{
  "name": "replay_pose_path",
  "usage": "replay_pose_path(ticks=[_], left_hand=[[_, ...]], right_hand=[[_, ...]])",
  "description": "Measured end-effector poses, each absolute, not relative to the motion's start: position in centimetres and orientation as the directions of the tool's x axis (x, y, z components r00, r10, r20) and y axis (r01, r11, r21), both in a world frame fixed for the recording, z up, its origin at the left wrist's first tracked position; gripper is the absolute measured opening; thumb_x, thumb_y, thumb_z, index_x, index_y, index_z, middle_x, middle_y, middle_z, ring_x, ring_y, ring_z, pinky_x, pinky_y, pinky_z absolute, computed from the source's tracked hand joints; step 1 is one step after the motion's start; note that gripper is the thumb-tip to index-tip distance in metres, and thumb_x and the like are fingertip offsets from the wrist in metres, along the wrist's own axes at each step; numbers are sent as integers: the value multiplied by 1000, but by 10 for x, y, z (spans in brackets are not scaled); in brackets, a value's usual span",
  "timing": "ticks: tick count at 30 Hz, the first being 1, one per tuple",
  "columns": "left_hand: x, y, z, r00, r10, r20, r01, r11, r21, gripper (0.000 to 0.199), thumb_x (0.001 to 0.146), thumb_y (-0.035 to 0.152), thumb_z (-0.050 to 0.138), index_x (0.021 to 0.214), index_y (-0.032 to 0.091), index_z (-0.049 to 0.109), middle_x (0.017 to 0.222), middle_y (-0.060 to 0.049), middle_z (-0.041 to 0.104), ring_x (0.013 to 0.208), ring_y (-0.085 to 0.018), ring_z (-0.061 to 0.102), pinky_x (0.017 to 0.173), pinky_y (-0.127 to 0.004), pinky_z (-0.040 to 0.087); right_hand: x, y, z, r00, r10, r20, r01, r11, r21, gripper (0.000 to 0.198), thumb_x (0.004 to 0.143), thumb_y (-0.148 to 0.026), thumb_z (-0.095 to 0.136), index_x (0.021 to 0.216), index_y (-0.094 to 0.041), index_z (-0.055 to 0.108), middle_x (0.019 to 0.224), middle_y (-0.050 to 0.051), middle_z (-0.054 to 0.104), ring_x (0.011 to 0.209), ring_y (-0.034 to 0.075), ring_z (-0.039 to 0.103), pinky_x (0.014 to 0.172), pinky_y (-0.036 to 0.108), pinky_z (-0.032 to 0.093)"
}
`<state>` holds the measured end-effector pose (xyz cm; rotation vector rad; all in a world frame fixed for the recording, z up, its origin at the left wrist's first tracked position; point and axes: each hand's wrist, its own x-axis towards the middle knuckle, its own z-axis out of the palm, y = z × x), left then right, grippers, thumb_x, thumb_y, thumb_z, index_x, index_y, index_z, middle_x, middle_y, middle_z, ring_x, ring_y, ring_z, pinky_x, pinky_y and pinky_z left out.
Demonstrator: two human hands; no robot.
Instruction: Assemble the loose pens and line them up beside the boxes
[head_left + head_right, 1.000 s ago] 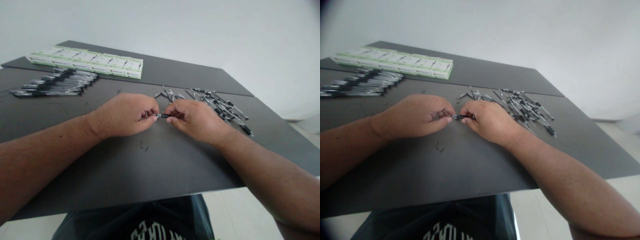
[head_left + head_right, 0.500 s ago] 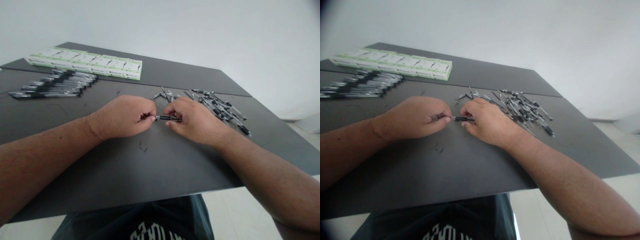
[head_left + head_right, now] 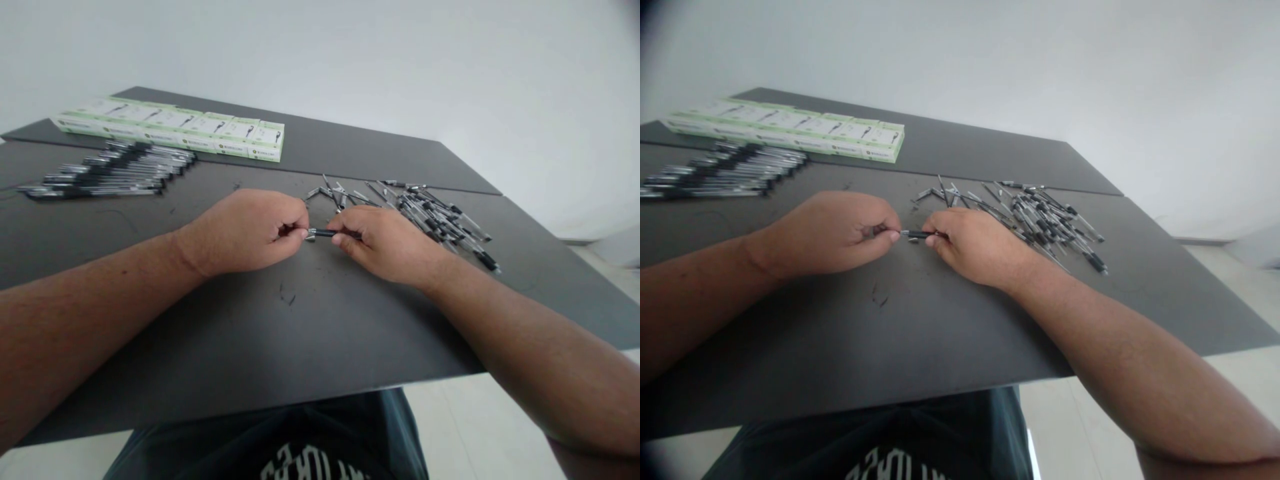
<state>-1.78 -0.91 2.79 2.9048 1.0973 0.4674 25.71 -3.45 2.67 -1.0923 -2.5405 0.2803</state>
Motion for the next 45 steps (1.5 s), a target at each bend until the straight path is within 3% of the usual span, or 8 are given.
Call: replay_pose_path(ticks=[6, 13, 18, 23, 28, 33, 39, 45], left_hand=[[-18, -8, 25, 705, 648, 290, 648, -754, 110, 31, 100, 39, 49, 98, 25, 76, 86, -5, 79, 83, -24, 73, 75, -36, 47], [-20, -8, 25, 718, 630, 294, 631, -769, 105, 28, 101, 37, 51, 97, 25, 76, 85, -5, 80, 83, -25, 75, 75, -36, 48], [-19, -8, 26, 721, 630, 289, 629, -770, 108, 29, 101, 38, 51, 97, 24, 77, 85, -6, 81, 83, -26, 75, 76, -37, 49], [-18, -7, 25, 723, 639, 263, 641, -762, 90, 31, 102, 38, 51, 99, 24, 79, 87, -6, 81, 86, -25, 76, 78, -36, 50], [-19, -6, 24, 726, 633, 269, 635, -767, 91, 31, 102, 38, 51, 99, 24, 78, 86, -6, 80, 85, -25, 75, 79, -35, 50], [-20, -7, 25, 727, 637, 255, 637, -765, 95, 30, 101, 38, 50, 98, 25, 77, 87, -6, 81, 83, -25, 75, 76, -37, 48], [-19, -7, 25, 720, 648, 247, 648, -756, 95, 31, 102, 40, 50, 99, 25, 78, 88, -6, 81, 86, -26, 76, 78, -36, 50], [-20, -6, 24, 733, 627, 264, 629, -772, 88, 30, 102, 40, 49, 97, 25, 75, 87, -6, 81, 84, -26, 75, 75, -37, 48]], right_hand=[[257, -38, 29, -540, 769, 343, 678, 638, -364, 14, 94, -21, 79, 107, -23, 76, 103, 4, 81, 87, 22, 68, 83, 34, 50], [258, -36, 32, -618, 737, 275, 675, 676, -294, 13, 107, -25, 67, 111, -21, 78, 103, 7, 81, 90, 23, 67, 82, 35, 47], [259, -37, 36, -591, 755, 284, 685, 656, -316, 11, 97, -22, 78, 108, -23, 76, 103, 4, 81, 87, 21, 67, 80, 33, 47], [259, -37, 37, -638, 722, 269, 673, 692, -261, 14, 107, -25, 66, 109, -21, 80, 104, 8, 83, 93, 24, 70, 85, 35, 48], [258, -37, 33, -600, 747, 286, 683, 665, -301, 12, 100, -26, 76, 111, -21, 78, 102, 5, 82, 89, 23, 69, 82, 33, 48], [257, -36, 32, -638, 731, 244, 680, 683, -268, 19, 111, -27, 64, 112, -21, 82, 107, 9, 85, 98, 25, 73, 89, 35, 49], [256, -37, 33, -599, 758, 257, 696, 652, -300, 13, 103, -28, 74, 112, -21, 81, 105, 7, 84, 92, 24, 72, 84, 34, 49], [255, -38, 35, -639, 739, 214, 681, 673, -289, 21, 111, -28, 63, 115, -20, 83, 109, 10, 86, 100, 26, 75, 90, 36, 50]])
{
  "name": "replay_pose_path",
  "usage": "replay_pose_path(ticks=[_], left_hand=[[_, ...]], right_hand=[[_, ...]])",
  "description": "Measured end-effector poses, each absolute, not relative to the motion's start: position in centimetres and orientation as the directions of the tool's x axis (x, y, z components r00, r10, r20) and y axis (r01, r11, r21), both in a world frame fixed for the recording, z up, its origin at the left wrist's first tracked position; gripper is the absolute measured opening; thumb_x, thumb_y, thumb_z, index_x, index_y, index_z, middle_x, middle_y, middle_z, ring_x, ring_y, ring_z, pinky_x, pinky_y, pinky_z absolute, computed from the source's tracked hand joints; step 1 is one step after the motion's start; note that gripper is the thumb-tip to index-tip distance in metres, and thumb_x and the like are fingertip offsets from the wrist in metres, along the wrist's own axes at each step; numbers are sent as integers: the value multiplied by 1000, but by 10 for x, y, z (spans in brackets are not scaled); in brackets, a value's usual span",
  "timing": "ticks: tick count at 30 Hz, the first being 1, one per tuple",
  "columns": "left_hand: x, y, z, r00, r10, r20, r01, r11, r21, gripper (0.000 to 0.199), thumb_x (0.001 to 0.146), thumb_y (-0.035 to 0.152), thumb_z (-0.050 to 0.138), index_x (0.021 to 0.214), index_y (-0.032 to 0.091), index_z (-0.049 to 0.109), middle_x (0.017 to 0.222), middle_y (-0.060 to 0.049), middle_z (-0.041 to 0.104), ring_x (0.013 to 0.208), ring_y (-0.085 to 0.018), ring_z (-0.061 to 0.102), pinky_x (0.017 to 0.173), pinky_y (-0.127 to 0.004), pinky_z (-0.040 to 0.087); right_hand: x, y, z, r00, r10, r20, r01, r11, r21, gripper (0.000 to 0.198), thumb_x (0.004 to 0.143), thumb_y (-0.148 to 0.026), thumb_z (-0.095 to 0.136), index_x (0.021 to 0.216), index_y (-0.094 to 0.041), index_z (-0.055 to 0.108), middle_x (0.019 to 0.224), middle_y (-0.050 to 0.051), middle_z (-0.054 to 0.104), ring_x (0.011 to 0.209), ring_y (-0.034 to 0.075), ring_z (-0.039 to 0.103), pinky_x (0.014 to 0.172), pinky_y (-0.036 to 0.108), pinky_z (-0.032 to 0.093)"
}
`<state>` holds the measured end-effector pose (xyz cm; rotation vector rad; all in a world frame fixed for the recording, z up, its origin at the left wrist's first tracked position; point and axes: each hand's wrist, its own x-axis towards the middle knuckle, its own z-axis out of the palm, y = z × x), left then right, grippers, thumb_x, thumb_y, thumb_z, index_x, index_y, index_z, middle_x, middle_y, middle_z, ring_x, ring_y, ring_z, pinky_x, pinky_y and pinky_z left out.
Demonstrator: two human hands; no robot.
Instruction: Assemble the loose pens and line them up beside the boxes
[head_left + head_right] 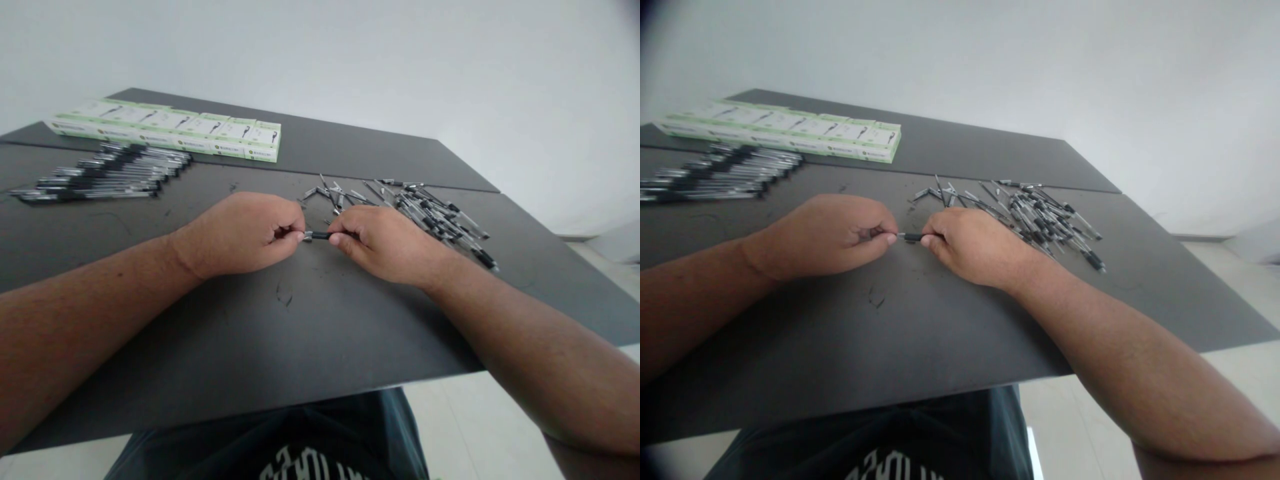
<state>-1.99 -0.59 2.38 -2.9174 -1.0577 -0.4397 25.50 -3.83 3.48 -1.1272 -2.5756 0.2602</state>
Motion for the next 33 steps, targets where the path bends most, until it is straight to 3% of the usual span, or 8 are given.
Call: replay_pose_path(ticks=[4, 9, 14, 19, 24, 29, 33], left_hand=[[-20, -6, 24, 727, 636, 258, 637, -765, 94, 30, 101, 40, 49, 97, 25, 75, 87, -6, 81, 83, -26, 75, 76, -37, 47], [-19, -7, 25, 730, 642, 233, 640, -762, 96, 31, 101, 40, 50, 97, 25, 76, 87, -6, 81, 84, -26, 75, 76, -37, 48], [-19, -7, 26, 727, 641, 245, 642, -761, 87, 28, 102, 39, 52, 96, 25, 76, 86, -5, 81, 83, -25, 76, 75, -36, 49], [-19, -7, 25, 732, 640, 234, 638, -764, 92, 30, 102, 40, 50, 97, 25, 76, 87, -6, 81, 84, -26, 75, 76, -37, 49], [-19, -6, 25, 733, 636, 242, 634, -767, 98, 31, 101, 41, 49, 96, 25, 75, 86, -6, 80, 83, -26, 75, 75, -37, 47], [-19, -6, 25, 738, 631, 237, 627, -772, 103, 31, 102, 41, 49, 95, 25, 74, 86, -6, 80, 82, -25, 74, 74, -36, 46], [-20, -5, 23, 737, 634, 236, 631, -770, 99, 32, 102, 42, 48, 97, 25, 75, 87, -6, 80, 83, -25, 74, 74, -36, 45]], right_hand=[[256, -39, 34, -597, 765, 242, 690, 644, -331, 14, 103, -28, 74, 113, -20, 80, 103, 7, 84, 90, 23, 72, 83, 34, 49], [256, -39, 34, -626, 748, 219, 696, 663, -275, 21, 110, -28, 64, 113, -20, 83, 107, 10, 86, 97, 25, 73, 88, 36, 49], [255, -38, 35, -596, 772, 222, 706, 635, -312, 15, 104, -29, 74, 114, -20, 81, 104, 7, 85, 90, 23, 72, 82, 34, 48], [254, -38, 35, -642, 741, 198, 688, 671, -276, 22, 111, -27, 62, 112, -19, 83, 106, 10, 86, 98, 26, 74, 88, 36, 49], [254, -38, 33, -604, 761, 236, 688, 647, -328, 16, 105, -28, 73, 116, -20, 80, 105, 7, 85, 92, 24, 73, 84, 34, 49], [254, -38, 34, -637, 745, 198, 691, 666, -282, 21, 112, -27, 62, 112, -19, 82, 106, 10, 85, 98, 25, 73, 88, 35, 49], [254, -38, 33, -615, 758, 216, 689, 650, -320, 16, 107, -27, 70, 115, -19, 81, 105, 8, 84, 94, 24, 73, 85, 34, 49]])
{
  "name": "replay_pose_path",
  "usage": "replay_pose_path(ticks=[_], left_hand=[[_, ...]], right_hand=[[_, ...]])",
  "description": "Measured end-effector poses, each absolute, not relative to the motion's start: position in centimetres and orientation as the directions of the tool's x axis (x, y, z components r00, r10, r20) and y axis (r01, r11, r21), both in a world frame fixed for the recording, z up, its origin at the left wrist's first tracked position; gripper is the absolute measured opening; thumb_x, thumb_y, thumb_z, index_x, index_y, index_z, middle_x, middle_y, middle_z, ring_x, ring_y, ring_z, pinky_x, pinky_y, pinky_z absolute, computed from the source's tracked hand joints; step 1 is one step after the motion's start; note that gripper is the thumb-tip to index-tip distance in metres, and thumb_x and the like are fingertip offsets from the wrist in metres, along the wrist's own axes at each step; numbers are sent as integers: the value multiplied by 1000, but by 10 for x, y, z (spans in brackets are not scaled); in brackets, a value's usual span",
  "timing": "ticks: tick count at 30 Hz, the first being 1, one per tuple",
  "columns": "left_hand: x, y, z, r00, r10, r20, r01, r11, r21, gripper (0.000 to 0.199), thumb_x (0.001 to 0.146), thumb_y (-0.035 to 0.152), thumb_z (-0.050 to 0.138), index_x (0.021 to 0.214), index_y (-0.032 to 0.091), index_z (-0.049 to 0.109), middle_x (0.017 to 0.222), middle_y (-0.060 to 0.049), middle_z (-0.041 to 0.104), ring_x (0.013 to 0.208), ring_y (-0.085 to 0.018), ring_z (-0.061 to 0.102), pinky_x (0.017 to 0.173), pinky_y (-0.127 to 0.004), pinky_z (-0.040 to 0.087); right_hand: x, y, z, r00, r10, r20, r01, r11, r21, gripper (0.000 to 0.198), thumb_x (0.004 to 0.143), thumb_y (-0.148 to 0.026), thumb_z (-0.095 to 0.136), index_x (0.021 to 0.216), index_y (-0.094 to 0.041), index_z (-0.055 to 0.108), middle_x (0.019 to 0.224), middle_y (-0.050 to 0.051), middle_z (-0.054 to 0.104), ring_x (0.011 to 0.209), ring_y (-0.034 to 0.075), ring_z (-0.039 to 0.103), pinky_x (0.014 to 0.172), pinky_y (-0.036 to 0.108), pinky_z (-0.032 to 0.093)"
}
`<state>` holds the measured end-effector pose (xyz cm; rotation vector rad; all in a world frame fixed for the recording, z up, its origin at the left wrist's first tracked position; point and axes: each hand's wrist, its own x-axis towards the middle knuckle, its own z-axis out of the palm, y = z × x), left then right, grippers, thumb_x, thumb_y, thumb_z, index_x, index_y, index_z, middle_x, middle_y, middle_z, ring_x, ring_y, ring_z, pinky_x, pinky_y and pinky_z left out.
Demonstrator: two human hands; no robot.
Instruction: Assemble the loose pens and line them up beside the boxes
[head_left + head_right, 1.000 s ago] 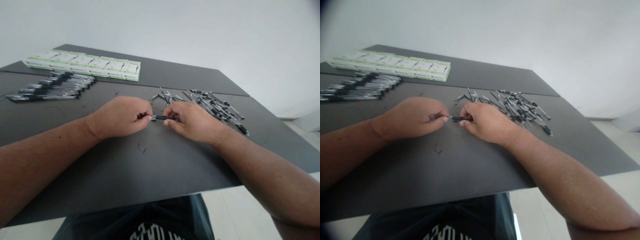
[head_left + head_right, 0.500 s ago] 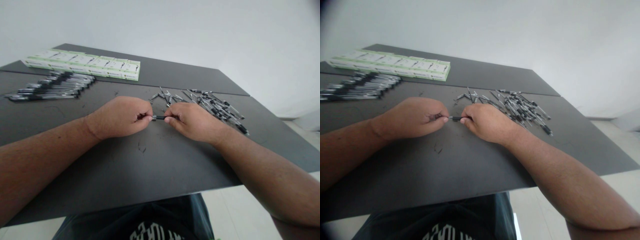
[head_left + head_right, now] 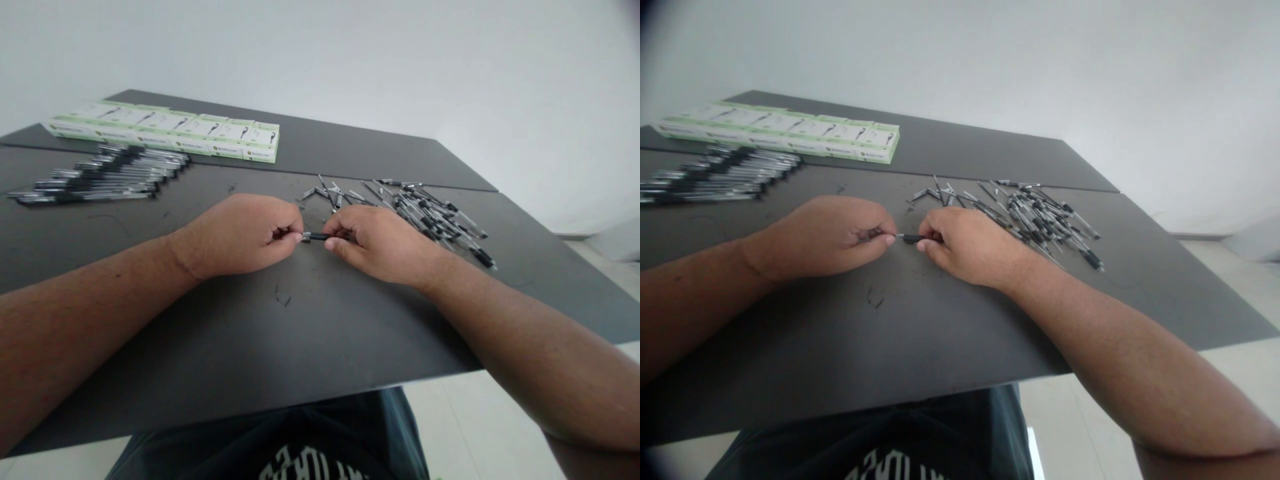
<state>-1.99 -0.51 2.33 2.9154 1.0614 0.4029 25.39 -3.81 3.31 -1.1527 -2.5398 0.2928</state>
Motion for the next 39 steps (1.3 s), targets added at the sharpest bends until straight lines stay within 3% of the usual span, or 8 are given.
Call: replay_pose_path(ticks=[3, 8, 13, 18, 24, 28, 34, 39], left_hand=[[-20, -5, 23, 738, 636, 226, 634, -768, 93, 33, 102, 42, 47, 97, 25, 75, 87, -6, 79, 83, -26, 73, 76, -37, 45], [-19, -5, 23, 738, 640, 214, 633, -766, 110, 34, 101, 43, 45, 96, 25, 75, 89, -6, 80, 84, -26, 73, 76, -38, 46], [-18, -5, 23, 737, 641, 215, 634, -766, 106, 33, 101, 42, 46, 96, 25, 74, 88, -7, 81, 83, -26, 73, 75, -38, 46], [-20, -4, 22, 751, 621, 224, 616, -781, 100, 34, 102, 42, 46, 95, 25, 75, 87, -7, 81, 81, -26, 73, 73, -38, 46], [-21, -4, 22, 747, 625, 225, 624, -777, 86, 31, 103, 39, 51, 99, 26, 78, 87, -6, 81, 85, -25, 75, 78, -36, 50], [-21, -5, 22, 753, 624, 209, 621, -779, 88, 29, 102, 38, 52, 97, 26, 77, 85, -5, 80, 82, -25, 74, 77, -36, 49], [-19, -5, 22, 744, 633, 216, 632, -771, 83, 30, 102, 39, 50, 96, 26, 76, 86, -6, 80, 83, -26, 74, 76, -38, 49], [-19, -4, 22, 750, 628, 206, 624, -776, 91, 31, 102, 40, 48, 96, 26, 75, 86, -6, 80, 81, -26, 73, 76, -38, 48]], right_hand=[[254, -38, 32, -605, 769, 208, 701, 638, -319, 13, 106, -28, 73, 112, -20, 81, 102, 7, 83, 90, 23, 71, 82, 33, 47], [253, -38, 32, -649, 736, 191, 678, 674, -294, 24, 113, -27, 60, 115, -19, 83, 107, 10, 84, 100, 25, 74, 90, 35, 49], [253, -40, 33, -582, 788, 202, 706, 613, -356, 14, 104, -26, 73, 114, -19, 80, 103, 6, 84, 91, 22, 73, 83, 32, 49], [252, -40, 34, -622, 765, 170, 710, 642, -291, 23, 112, -27, 62, 113, -18, 83, 106, 10, 85, 96, 25, 74, 87, 35, 48], [251, -40, 35, -583, 793, 178, 725, 606, -328, 14, 105, -27, 75, 115, -20, 80, 104, 6, 84, 92, 23, 73, 83, 33, 48], [250, -41, 36, -619, 773, 140, 726, 630, -276, 21, 112, -26, 64, 114, -19, 83, 107, 10, 86, 98, 25, 74, 88, 35, 48], [252, -40, 34, -587, 792, 169, 718, 606, -343, 15, 106, -29, 75, 118, -21, 80, 107, 6, 86, 95, 23, 75, 84, 33, 49], [251, -40, 36, -634, 762, 133, 713, 642, -282, 24, 114, -28, 61, 115, -19, 83, 109, 11, 87, 100, 26, 76, 89, 36, 50]])
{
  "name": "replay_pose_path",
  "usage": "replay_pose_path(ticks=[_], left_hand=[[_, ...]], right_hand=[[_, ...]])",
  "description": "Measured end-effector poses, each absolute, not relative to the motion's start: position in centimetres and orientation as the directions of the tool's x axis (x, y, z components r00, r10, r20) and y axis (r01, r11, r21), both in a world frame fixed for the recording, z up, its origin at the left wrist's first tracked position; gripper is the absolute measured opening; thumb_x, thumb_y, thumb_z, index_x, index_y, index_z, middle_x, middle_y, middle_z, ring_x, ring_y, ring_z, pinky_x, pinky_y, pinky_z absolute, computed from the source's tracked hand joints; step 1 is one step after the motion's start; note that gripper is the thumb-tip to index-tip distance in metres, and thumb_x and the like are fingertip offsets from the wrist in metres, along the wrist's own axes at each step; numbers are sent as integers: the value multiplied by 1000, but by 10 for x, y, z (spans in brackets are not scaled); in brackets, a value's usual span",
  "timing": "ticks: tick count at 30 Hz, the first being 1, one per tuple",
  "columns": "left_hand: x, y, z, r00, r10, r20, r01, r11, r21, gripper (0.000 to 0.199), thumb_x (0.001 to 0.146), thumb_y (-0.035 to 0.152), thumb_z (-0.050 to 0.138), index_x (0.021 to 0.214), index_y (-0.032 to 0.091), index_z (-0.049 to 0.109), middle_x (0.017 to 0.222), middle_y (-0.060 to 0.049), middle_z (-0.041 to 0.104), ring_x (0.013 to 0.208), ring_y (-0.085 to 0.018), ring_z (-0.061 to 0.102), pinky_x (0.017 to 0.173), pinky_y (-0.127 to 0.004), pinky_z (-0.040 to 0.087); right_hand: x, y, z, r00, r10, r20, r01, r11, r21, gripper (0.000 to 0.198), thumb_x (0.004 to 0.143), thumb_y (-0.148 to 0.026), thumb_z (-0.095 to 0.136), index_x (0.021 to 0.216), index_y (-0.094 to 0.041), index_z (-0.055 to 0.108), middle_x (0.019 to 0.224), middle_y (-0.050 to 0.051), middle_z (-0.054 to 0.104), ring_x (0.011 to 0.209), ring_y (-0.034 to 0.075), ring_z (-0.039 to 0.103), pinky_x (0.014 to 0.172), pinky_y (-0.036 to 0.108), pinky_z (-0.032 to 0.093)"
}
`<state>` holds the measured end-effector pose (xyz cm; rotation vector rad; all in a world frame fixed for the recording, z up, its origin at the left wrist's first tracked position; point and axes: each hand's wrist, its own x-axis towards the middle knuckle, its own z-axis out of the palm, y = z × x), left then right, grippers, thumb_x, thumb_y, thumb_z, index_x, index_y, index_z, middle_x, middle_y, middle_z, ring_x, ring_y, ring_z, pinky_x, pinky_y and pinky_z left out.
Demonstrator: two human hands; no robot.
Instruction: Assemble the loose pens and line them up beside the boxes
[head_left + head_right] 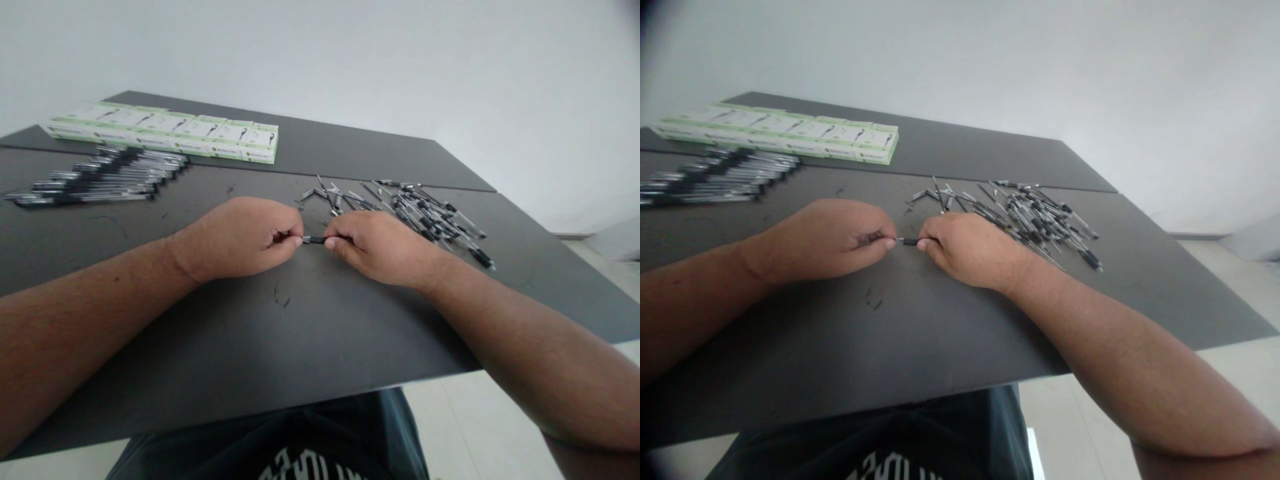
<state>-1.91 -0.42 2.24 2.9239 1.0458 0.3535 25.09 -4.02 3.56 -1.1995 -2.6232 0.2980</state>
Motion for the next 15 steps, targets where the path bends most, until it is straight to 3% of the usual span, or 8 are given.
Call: replay_pose_path(ticks=[7, 15], left_hand=[[-20, -5, 23, 736, 641, 219, 635, -765, 107, 33, 102, 43, 47, 98, 26, 76, 88, -6, 80, 84, -26, 74, 78, -38, 49], [-18, -8, 26, 701, 668, 249, 658, -741, 136, 35, 100, 46, 49, 102, 27, 79, 88, -5, 81, 87, -26, 77, 80, -37, 51]], right_hand=[[254, -40, 32, -598, 779, 187, 694, 620, -365, 21, 101, -26, 77, 122, -21, 79, 109, 6, 85, 97, 23, 76, 86, 33, 51], [254, -42, 36, -570, 794, 214, 703, 605, -374, 14, 97, -26, 73, 111, -22, 74, 101, 5, 82, 89, 23, 72, 81, 34, 48]])
